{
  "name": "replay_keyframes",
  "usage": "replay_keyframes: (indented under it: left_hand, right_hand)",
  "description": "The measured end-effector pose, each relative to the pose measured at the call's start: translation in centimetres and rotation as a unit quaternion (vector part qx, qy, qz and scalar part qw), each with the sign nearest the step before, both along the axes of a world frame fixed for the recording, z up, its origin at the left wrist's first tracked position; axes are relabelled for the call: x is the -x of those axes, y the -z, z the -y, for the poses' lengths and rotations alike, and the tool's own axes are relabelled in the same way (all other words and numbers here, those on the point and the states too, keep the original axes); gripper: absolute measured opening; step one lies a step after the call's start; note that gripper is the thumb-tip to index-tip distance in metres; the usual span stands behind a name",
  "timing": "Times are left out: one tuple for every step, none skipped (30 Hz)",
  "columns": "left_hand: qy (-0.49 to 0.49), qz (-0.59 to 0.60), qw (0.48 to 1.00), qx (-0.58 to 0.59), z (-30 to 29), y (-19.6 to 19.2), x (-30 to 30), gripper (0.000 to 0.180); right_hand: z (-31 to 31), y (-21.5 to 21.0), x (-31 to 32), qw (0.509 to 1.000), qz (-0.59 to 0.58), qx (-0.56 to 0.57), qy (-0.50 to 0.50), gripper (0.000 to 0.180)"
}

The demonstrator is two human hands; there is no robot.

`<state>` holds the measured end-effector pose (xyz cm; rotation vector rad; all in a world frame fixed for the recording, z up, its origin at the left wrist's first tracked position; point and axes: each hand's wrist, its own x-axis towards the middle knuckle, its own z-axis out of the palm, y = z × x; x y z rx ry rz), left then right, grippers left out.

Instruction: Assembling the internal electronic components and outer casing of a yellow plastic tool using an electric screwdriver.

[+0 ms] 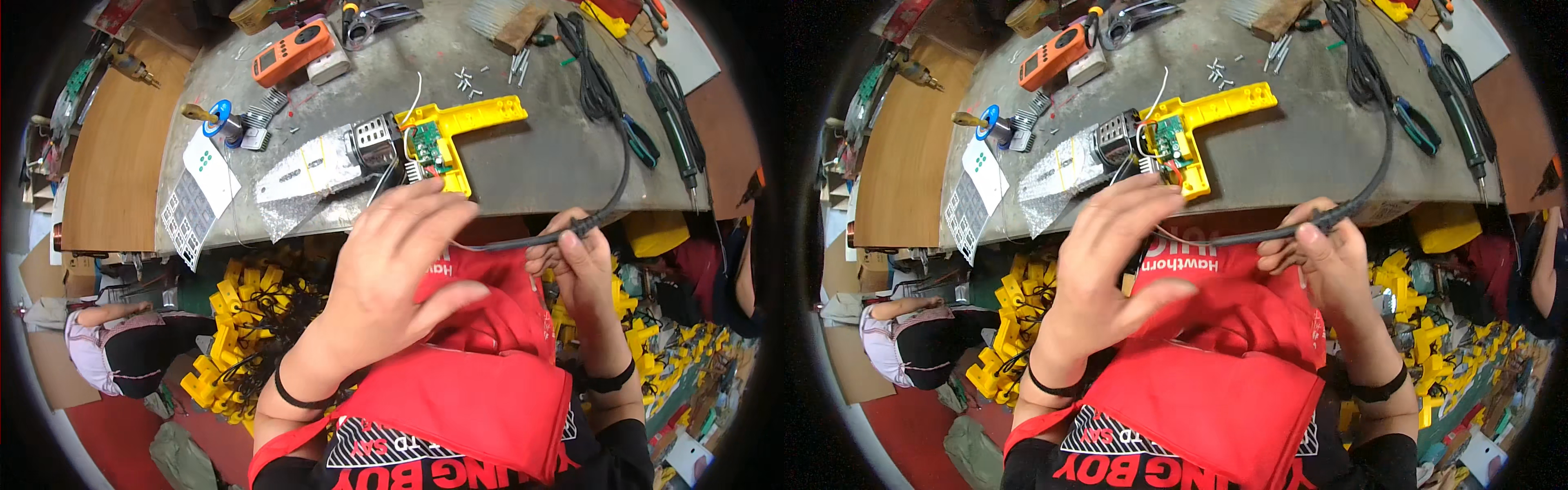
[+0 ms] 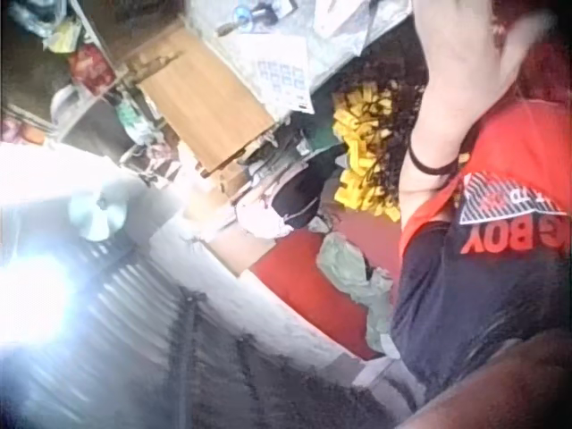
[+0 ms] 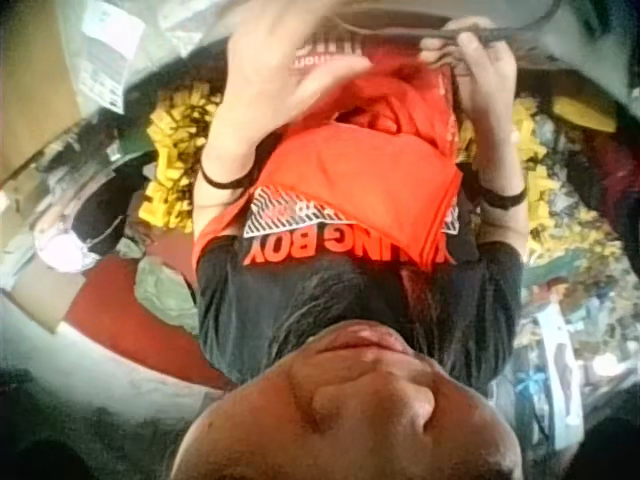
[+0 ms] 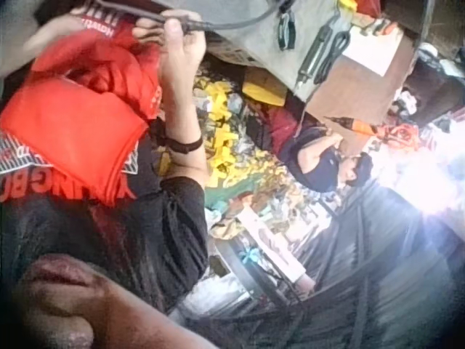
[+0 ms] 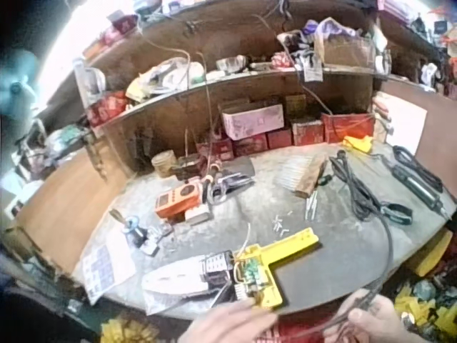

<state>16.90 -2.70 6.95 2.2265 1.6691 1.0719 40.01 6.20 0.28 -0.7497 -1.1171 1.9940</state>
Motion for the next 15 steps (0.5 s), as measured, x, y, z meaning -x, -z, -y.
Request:
replay_keyframes:
  left_hand:
    - [0.021, -0.052, 0.998, 0.024, -0.5, -0.1, -0.3, 0.047]
    - [0.037, -0.095, 0.994, 0.038, -0.7, 0.3, -0.7, 0.047]
    - [0.055, -0.164, 0.984, 0.046, -0.6, 1.0, -0.6, 0.035]
    - [0.073, -0.166, 0.983, 0.036, -0.9, 1.3, -0.5, 0.03]
    - [0.091, -0.167, 0.981, 0.026, -1.2, 1.5, -0.4, 0.026]
    - [0.104, -0.161, 0.981, 0.031, -1.5, 1.7, -0.4, 0.02]
    - [0.106, -0.162, 0.981, 0.034, -1.6, 1.7, -0.8, 0.02]
    - [0.105, -0.186, 0.975, 0.057, -1.8, 1.6, -1.2, 0.019]
    - [0.103, -0.211, 0.969, 0.08, -1.9, 1.4, -1.5, 0.019]
    - [0.097, -0.223, 0.966, 0.086, -1.9, 1.2, -1.7, 0.02]
    - [0.097, -0.223, 0.966, 0.088, -2.1, 1.0, -1.8, 0.02]
    - [0.084, -0.221, 0.968, 0.082, -2.5, 0.7, -1.9, 0.02]
    - [0.069, -0.219, 0.97, 0.076, -2.7, 0.3, -1.7, 0.02]
    - [0.055, -0.213, 0.973, 0.064, -3.2, 0.0, -1.6, 0.02]
    - [0.06, -0.209, 0.974, 0.055, -3.7, -0.2, -1.5, 0.02]
  right_hand:
    - [-0.2, 0.3, -0.6, 1.0, -0.017, 0.004, 0.002, 0.025]
    - [-0.1, 0.7, -1.2, 0.999, -0.032, 0.003, -0.002, 0.025]
    - [0.0, 1.0, -1.9, 0.999, -0.047, 0.003, -0.006, 0.025]
    - [0.1, 1.0, -2.4, 0.999, -0.048, 0.007, -0.003, 0.025]
    - [0.0, 0.8, -2.9, 0.998, -0.014, 0.05, -0.022, 0.025]
    - [0.1, 0.4, -3.3, 0.995, 0.02, 0.093, -0.041, 0.026]
    - [0.4, -0.3, -3.7, 0.994, 0.019, 0.097, -0.039, 0.026]
    - [0.3, -1.2, -4.0, 0.95, 0.225, -0.061, -0.208, 0.024]
    - [0.0, -2.2, -4.2, 0.813, 0.408, -0.216, -0.357, 0.023]
    - [0.1, -3.9, -4.1, 0.838, 0.346, -0.237, -0.349, 0.02]
    - [0.2, -5.2, -3.3, 0.86, 0.285, -0.255, -0.337, 0.019]
    - [0.0, -5.1, -2.3, 0.875, 0.251, -0.38, -0.163, 0.029]
    - [-1.5, -6.1, -0.2, 0.824, 0.281, -0.487, -0.064, 0.034]
    - [-2.0, -5.6, 1.7, 0.804, 0.292, -0.513, -0.074, 0.034]
    - [-2.3, -4.5, 3.0, 0.78, 0.306, -0.54, -0.079, 0.034]
